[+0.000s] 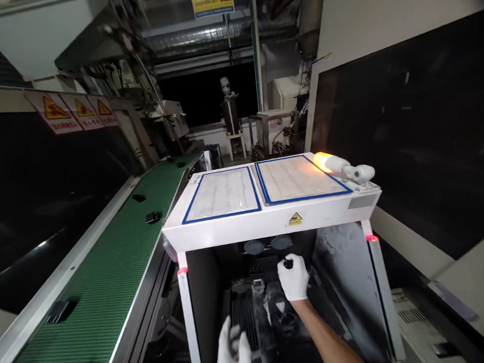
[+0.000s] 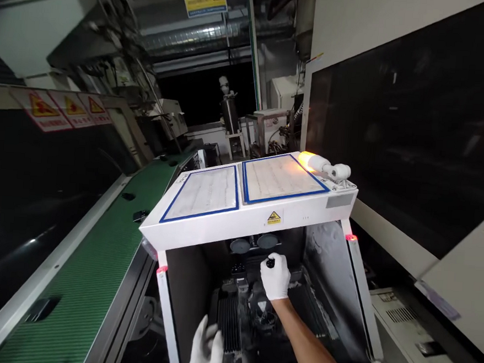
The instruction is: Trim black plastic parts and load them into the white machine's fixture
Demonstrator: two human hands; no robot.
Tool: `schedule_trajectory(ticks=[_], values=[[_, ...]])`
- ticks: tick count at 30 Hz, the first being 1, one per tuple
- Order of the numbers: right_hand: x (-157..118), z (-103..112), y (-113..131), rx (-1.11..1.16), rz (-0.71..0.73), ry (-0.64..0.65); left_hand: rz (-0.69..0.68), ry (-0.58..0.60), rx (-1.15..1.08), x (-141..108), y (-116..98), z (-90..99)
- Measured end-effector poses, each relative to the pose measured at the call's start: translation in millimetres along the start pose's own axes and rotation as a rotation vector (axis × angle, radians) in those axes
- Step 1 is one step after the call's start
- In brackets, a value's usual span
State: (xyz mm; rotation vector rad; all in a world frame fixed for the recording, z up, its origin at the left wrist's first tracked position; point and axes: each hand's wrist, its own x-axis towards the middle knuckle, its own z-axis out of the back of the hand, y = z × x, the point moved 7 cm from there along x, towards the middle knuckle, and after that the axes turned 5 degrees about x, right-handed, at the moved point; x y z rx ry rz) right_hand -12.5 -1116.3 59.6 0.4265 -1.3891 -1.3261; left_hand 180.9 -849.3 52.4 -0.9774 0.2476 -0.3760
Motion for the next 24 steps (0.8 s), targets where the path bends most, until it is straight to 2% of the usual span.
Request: schedule_trajectory(ticks=[2, 4, 8, 11, 13, 15, 18, 19, 23, 24], values=[[2.4, 1.2, 3.8, 0.011, 0.084, 0.028, -0.072, 0.146, -0.066, 11.3, -35.2, -39.6], [3.6, 1.3, 7.6, 0.029, 0.139, 0.045, -0.146, 0.220, -0.098, 16.7, -66.0, -68.9], [1.8, 0.7, 12.5, 0.040, 0.115, -0.060, -0.360, 0.093, -0.026, 25.2, -114.4, -99.8], [-0.5, 0.6, 15.0, 0.014, 0.045, -0.174, -0.529, -0.022, -0.008, 33.9, -138.4, -116.8], [-0.1, 2.0, 17.0, -0.003, 0.032, -0.201, -0.612, -0.056, -0.012, 40.9, -146.4, -127.6], [2.7, 2.9, 20.4, -0.010, 0.076, -0.158, -0.638, -0.072, -0.002, 48.5, -147.0, -136.7], [6.5, -0.5, 27.0, -0.014, 0.188, -0.017, -0.588, -0.102, 0.012, 57.7, -139.9, -144.5], [7.0, -0.7, 27.5, -0.020, 0.198, -0.006, -0.565, -0.114, 0.013, 59.4, -137.4, -145.7], [6.3, 4.4, 24.1, -0.058, 0.116, -0.142, -0.521, -0.142, 0.028, 60.2, -134.7, -147.4], [6.0, 3.3, 25.0, -0.056, 0.122, -0.139, -0.520, -0.143, 0.030, 59.7, -135.4, -147.4]])
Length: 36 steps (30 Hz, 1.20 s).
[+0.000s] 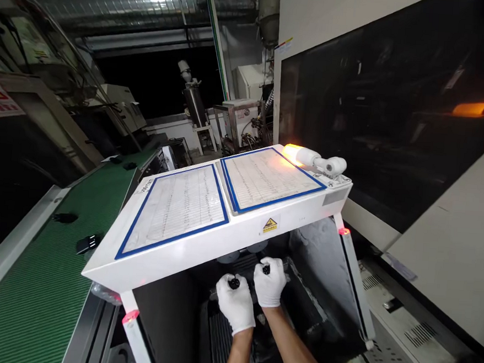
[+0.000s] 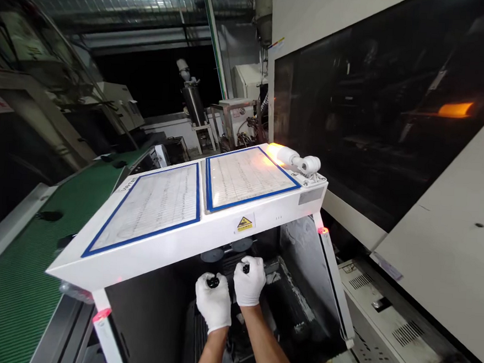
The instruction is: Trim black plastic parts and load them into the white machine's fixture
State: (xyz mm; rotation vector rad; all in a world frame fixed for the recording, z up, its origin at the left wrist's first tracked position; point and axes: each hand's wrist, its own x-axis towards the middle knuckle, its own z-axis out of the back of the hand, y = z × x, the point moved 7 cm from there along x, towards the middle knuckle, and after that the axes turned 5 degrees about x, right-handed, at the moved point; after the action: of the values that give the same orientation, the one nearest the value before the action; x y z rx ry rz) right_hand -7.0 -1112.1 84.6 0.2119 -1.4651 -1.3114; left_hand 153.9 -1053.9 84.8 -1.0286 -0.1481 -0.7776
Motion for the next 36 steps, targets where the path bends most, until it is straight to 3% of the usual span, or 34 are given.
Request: schedule_trajectory(ticks=[3, 7, 11, 15, 18, 22, 24, 27, 30, 33, 36], values=[[0.2, -5.2, 5.8, 0.034, 0.070, 0.080, 0.009, -0.011, 0.005, 0.0, -1.4, 0.7], [2.8, 0.2, 3.4, -0.006, 0.032, 0.007, 0.019, -0.018, 0.002, -0.2, -0.5, 0.6], [2.7, -4.6, 6.2, -0.003, 0.069, 0.065, 0.015, -0.009, 0.007, -0.4, -0.3, 0.3], [2.0, 3.0, 3.6, -0.014, 0.020, -0.011, 0.014, -0.004, 0.022, -0.4, -0.8, 0.1], [9.5, 1.1, 14.2, 0.024, 0.064, 0.019, 0.023, -0.002, 0.037, -1.0, 0.1, -1.2], [28.3, 6.4, 38.1, 0.063, 0.050, -0.125, 0.036, 0.007, 0.049, -1.5, 1.3, -2.1], [29.9, 12.6, 50.5, 0.090, 0.085, -0.126, 0.036, 0.016, 0.046, -0.8, 1.0, -1.3], [12.4, 36.1, 58.2, 0.122, 0.220, 0.005, 0.031, 0.027, 0.023, 1.0, -0.8, -0.6], [-15.1, 76.9, 46.4, 0.084, 0.331, 0.129, 0.053, 0.015, -0.011, 1.0, -1.8, -0.6], [-24.9, 117.4, 23.7, 0.073, 0.276, 0.191, 0.108, -0.016, -0.035, -0.9, 0.7, 1.9], [-20.3, 145.1, 9.4, 0.063, 0.239, 0.210, 0.085, 0.033, -0.080, 1.4, -0.6, 2.0]])
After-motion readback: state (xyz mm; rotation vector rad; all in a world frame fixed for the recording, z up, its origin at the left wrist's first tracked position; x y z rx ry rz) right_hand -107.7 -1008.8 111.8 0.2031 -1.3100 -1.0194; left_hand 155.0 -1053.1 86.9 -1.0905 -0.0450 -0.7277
